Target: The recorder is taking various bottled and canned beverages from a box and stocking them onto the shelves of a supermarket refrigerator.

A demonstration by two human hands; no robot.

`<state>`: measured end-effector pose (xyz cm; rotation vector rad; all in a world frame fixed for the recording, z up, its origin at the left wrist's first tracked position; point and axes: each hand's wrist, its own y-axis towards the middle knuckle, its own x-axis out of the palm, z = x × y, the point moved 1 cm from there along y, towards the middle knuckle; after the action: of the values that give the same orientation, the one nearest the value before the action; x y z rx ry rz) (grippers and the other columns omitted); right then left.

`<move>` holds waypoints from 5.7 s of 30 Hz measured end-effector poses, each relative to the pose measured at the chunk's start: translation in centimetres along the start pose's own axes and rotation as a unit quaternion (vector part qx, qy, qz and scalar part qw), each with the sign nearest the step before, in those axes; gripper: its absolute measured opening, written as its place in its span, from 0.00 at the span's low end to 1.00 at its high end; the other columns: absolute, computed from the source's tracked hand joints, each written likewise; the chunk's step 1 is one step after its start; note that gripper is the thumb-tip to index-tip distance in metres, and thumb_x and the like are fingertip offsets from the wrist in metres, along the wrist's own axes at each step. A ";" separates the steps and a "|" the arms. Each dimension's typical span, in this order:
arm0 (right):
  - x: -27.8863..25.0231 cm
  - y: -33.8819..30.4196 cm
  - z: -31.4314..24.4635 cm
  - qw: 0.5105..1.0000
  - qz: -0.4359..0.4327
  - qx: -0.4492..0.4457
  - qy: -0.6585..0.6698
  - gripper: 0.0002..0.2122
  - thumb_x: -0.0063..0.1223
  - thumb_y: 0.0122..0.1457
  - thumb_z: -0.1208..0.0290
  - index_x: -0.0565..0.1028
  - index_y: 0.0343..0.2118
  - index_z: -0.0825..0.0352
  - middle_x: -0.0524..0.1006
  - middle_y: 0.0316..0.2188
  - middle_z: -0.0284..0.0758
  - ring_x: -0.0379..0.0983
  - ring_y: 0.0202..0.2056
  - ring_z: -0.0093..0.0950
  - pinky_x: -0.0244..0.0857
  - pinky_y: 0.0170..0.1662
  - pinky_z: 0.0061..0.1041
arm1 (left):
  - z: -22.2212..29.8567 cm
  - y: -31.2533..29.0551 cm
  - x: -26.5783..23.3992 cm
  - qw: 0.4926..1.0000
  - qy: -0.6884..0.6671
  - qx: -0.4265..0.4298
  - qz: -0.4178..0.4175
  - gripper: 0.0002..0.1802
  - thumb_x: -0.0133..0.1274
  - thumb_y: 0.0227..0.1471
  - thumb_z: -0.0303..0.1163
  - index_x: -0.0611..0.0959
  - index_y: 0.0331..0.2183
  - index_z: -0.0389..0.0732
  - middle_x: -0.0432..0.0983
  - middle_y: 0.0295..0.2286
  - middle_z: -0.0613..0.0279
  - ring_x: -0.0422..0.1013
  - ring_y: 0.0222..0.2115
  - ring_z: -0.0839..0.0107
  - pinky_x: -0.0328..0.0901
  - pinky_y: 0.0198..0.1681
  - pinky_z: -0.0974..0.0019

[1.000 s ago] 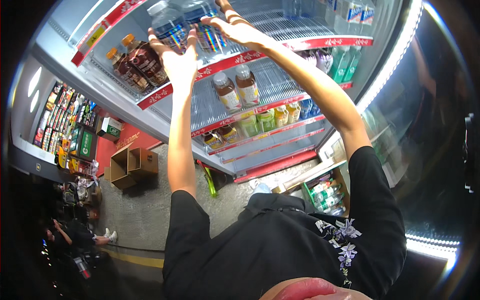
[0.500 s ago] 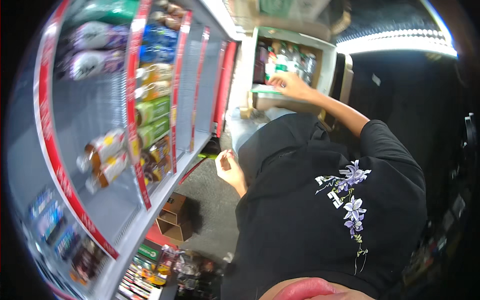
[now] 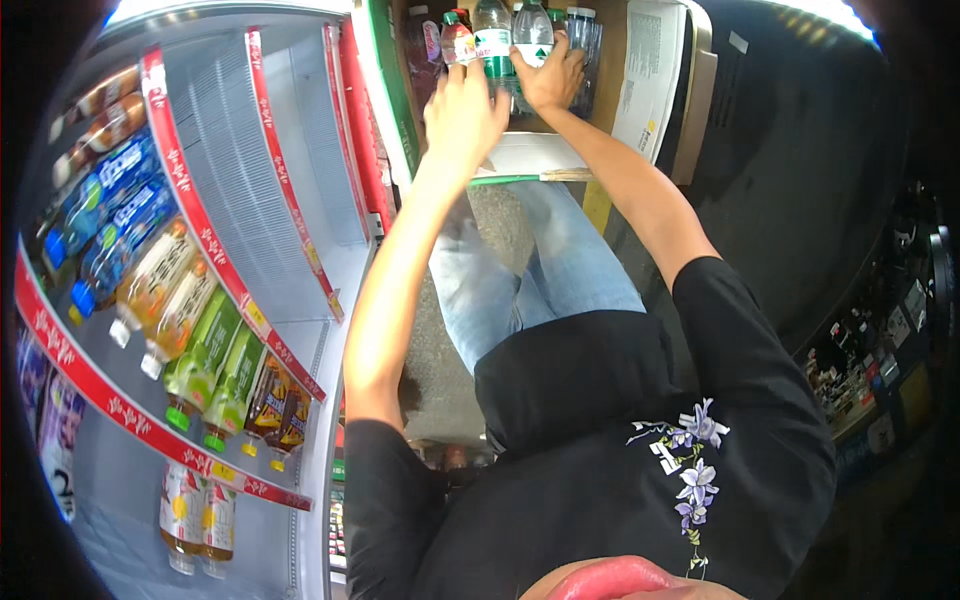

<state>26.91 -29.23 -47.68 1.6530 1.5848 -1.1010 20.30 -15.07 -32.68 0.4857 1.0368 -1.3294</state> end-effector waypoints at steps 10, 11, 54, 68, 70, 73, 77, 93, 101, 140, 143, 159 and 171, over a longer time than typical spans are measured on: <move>0.2 0.5 2.9 0.999 0.025 -0.017 0.040 0.39 0.70 0.43 0.44 0.69 0.55 0.63 0.69 0.47 0.50 0.70 0.50 0.52 0.64 0.52 0.48 | -3.3 4.5 13.5 0.964 -0.135 -0.226 -0.045 0.51 0.72 0.38 0.54 0.68 0.55 0.32 0.75 0.46 0.35 0.76 0.45 0.39 0.72 0.48 0.47; 0.3 0.7 2.6 0.998 0.024 -0.017 0.051 0.39 0.70 0.43 0.44 0.69 0.55 0.63 0.69 0.47 0.49 0.70 0.49 0.51 0.64 0.51 0.49 | -3.9 4.9 13.5 0.964 -0.132 -0.226 -0.042 0.51 0.72 0.38 0.54 0.68 0.55 0.32 0.75 0.46 0.35 0.76 0.45 0.39 0.72 0.48 0.47; -46.6 -29.0 -66.6 0.335 -0.152 -0.719 0.590 0.36 0.74 0.52 0.65 0.63 0.57 0.74 0.80 0.46 0.48 0.81 0.48 0.36 0.76 0.52 0.32 | 1.4 -36.8 -59.2 0.621 0.193 -0.158 0.743 0.49 0.74 0.38 0.56 0.70 0.48 0.27 0.80 0.35 0.42 0.81 0.33 0.49 0.76 0.36 0.54; -43.0 -29.2 -72.2 0.400 -0.361 -0.722 0.434 0.45 0.70 0.55 0.65 0.51 0.68 0.74 0.75 0.53 0.52 0.74 0.55 0.39 0.68 0.60 0.35 | 2.2 -35.4 -60.0 0.640 0.181 -0.399 0.631 0.54 0.68 0.38 0.67 0.71 0.49 0.29 0.81 0.33 0.42 0.82 0.33 0.50 0.77 0.37 0.54; -42.5 -27.7 -71.9 0.371 -0.393 -0.742 0.397 0.53 0.75 0.49 0.64 0.47 0.70 0.71 0.74 0.55 0.54 0.72 0.57 0.42 0.64 0.64 0.40 | 1.9 -35.4 -59.7 0.635 0.193 -0.401 0.631 0.55 0.67 0.38 0.68 0.71 0.51 0.29 0.82 0.33 0.42 0.82 0.33 0.50 0.77 0.37 0.55; -45.2 -28.1 -70.5 0.413 -0.409 -0.748 0.322 0.55 0.76 0.47 0.64 0.46 0.70 0.70 0.71 0.57 0.56 0.72 0.58 0.43 0.64 0.64 0.41 | 1.1 -35.7 -58.6 0.603 0.274 -0.347 0.664 0.56 0.64 0.41 0.69 0.72 0.54 0.28 0.82 0.32 0.44 0.82 0.32 0.53 0.77 0.36 0.56; -44.6 -27.7 -70.8 0.455 -0.350 -0.762 0.298 0.57 0.77 0.46 0.62 0.43 0.71 0.69 0.71 0.56 0.59 0.73 0.57 0.46 0.65 0.63 0.41 | 2.7 -35.1 -58.6 0.600 0.309 -0.388 0.628 0.57 0.62 0.45 0.67 0.70 0.58 0.26 0.82 0.33 0.52 0.81 0.36 0.63 0.76 0.37 0.63; -40.0 -22.1 -50.7 0.565 -0.149 -0.595 0.552 0.07 0.59 0.56 0.84 0.78 0.37 0.70 0.80 0.34 0.37 0.79 0.33 0.26 0.72 0.39 0.23 | 5.0 -35.1 -42.1 0.667 0.271 -0.054 0.692 0.19 0.59 0.50 0.18 0.81 0.47 0.31 0.80 0.44 0.47 0.75 0.47 0.48 0.70 0.53 0.49; -14.5 -0.1 -7.4 0.851 -0.393 -0.346 0.029 0.19 0.61 0.48 0.76 0.80 0.46 0.68 0.83 0.41 0.42 0.82 0.40 0.29 0.76 0.44 0.31 | -0.1 -38.1 -11.9 0.789 -0.202 -0.555 -0.171 0.42 0.48 0.60 0.63 0.72 0.61 0.38 0.67 0.59 0.37 0.62 0.62 0.42 0.57 0.65 0.49; 2.0 0.9 6.4 0.960 -0.249 0.111 -0.060 0.53 0.77 0.38 0.41 0.67 0.54 0.86 0.77 0.48 0.59 0.76 0.52 0.47 0.74 0.54 0.39 | 6.6 -19.7 -17.2 0.984 0.087 -0.100 -0.118 0.29 0.57 0.60 0.41 0.73 0.60 0.44 0.75 0.51 0.52 0.73 0.52 0.52 0.68 0.54 0.52; 1.3 1.7 7.7 0.957 -0.263 0.097 -0.081 0.48 0.76 0.40 0.43 0.71 0.52 0.85 0.78 0.48 0.57 0.76 0.53 0.46 0.74 0.54 0.39 | 6.9 -20.2 -17.5 0.984 0.071 -0.100 -0.130 0.29 0.55 0.61 0.40 0.72 0.60 0.41 0.74 0.51 0.48 0.72 0.52 0.51 0.66 0.55 0.51; -16.6 0.9 -5.6 0.539 -0.655 0.084 0.522 0.25 0.48 0.70 0.51 0.72 0.59 0.69 0.80 0.48 0.39 0.79 0.48 0.29 0.75 0.51 0.27 | 10.1 -14.8 -15.8 0.734 -0.643 -0.188 0.116 0.17 0.62 0.53 0.23 0.77 0.45 0.33 0.82 0.35 0.55 0.79 0.34 0.66 0.73 0.43 0.62; 6.6 -0.9 -3.6 0.930 -0.314 0.029 -0.186 0.41 0.66 0.48 0.35 0.76 0.52 0.72 0.79 0.52 0.48 0.76 0.55 0.43 0.72 0.56 0.38 | 3.2 -29.2 -13.2 0.702 -0.556 -0.427 0.126 0.21 0.59 0.59 0.30 0.76 0.52 0.34 0.78 0.39 0.57 0.78 0.34 0.66 0.74 0.37 0.62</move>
<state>26.25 -22.78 -51.52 0.8834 1.8701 -1.6747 -4.80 -17.06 -12.62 -0.8172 0.3897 -0.5287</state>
